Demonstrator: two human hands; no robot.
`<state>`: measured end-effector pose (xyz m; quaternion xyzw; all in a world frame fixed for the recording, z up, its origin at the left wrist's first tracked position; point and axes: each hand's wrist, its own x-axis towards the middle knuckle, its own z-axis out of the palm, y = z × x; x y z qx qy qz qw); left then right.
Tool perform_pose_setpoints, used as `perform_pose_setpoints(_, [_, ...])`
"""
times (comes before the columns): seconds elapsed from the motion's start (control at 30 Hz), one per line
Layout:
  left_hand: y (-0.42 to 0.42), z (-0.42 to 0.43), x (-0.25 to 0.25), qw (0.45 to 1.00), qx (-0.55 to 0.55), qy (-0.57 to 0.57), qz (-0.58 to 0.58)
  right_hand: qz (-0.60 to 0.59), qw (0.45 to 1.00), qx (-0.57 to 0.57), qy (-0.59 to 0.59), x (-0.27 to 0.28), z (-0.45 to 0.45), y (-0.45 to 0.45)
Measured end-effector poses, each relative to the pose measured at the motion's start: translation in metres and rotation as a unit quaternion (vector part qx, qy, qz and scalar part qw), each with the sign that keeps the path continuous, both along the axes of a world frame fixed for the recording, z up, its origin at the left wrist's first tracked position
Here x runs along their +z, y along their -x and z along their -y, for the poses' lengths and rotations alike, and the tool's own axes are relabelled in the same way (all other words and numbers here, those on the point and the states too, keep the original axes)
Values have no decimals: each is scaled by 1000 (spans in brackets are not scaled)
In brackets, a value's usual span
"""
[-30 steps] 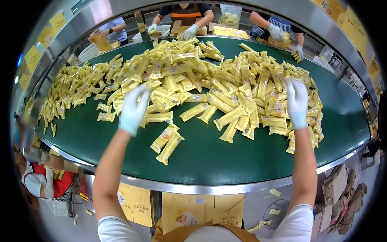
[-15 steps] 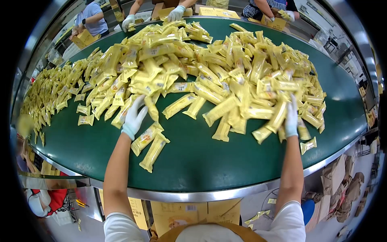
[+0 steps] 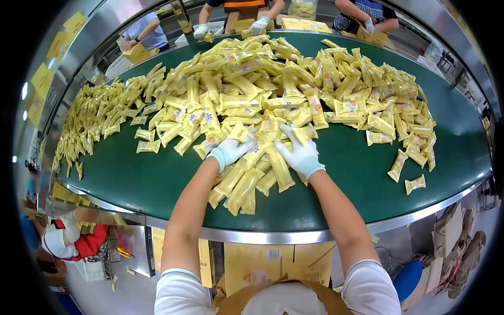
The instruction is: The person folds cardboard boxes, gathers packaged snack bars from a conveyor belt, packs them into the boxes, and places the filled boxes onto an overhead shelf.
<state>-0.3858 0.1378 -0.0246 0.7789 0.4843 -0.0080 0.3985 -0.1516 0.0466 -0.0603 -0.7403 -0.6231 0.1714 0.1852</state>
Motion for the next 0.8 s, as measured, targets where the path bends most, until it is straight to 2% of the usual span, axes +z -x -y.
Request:
perform_pose_setpoints(0.1, [16, -4, -9, 990, -33, -70, -120, -65, 994, -7, 83, 34, 29, -9])
perform_pose_setpoints(0.13, [29, 17, 23, 988, -28, -118, -100, -86, 995, 42, -27, 19, 38, -23])
perform_pose_setpoints(0.17, [51, 35, 35, 990, 1, -118, -79, -112, 980, 92, -138, 2, 49, -41])
perform_pose_setpoints(0.23, [114, 75, 40, 990, 38, -128, 41, -111, 987, 99, -64, 41, 95, -57])
perform_pose_setpoints(0.3, [168, 121, 51, 989, 101, -75, 78, -171, 982, 81, -5, 66, 142, -67])
perform_pose_setpoints(0.33, [201, 141, 37, 980, 172, -30, 96, -241, 968, 59, 40, 67, 162, -74])
perform_pose_setpoints(0.37, [228, 168, 20, 947, 272, -23, 169, -308, 947, 37, 86, 66, 180, -80])
perform_pose_setpoints(0.43, [272, 219, -4, 920, 370, -78, 103, -304, 949, 0, 89, 67, 212, -80])
perform_pose_setpoints(0.47, [301, 244, -37, 895, 428, -71, 103, -312, 947, -22, 73, 59, 227, -81])
perform_pose_setpoints(0.5, [304, 265, -37, 887, 453, -90, -21, -319, 945, -46, 50, 50, 239, -81])
perform_pose_setpoints(0.57, [335, 296, -103, 882, 457, -96, -60, -337, 939, -64, 31, 36, 255, -77])
perform_pose_setpoints(0.67, [317, 306, -146, 873, 356, -252, -217, -388, 918, -81, -1, 8, 270, -67])
perform_pose_setpoints(0.73, [310, 302, -188, 889, 327, -167, -273, -402, 913, -73, 4, 12, 273, -50])
perform_pose_setpoints(0.8, [297, 299, -196, 890, 318, -104, -310, -389, 919, -59, 12, 16, 279, -41])
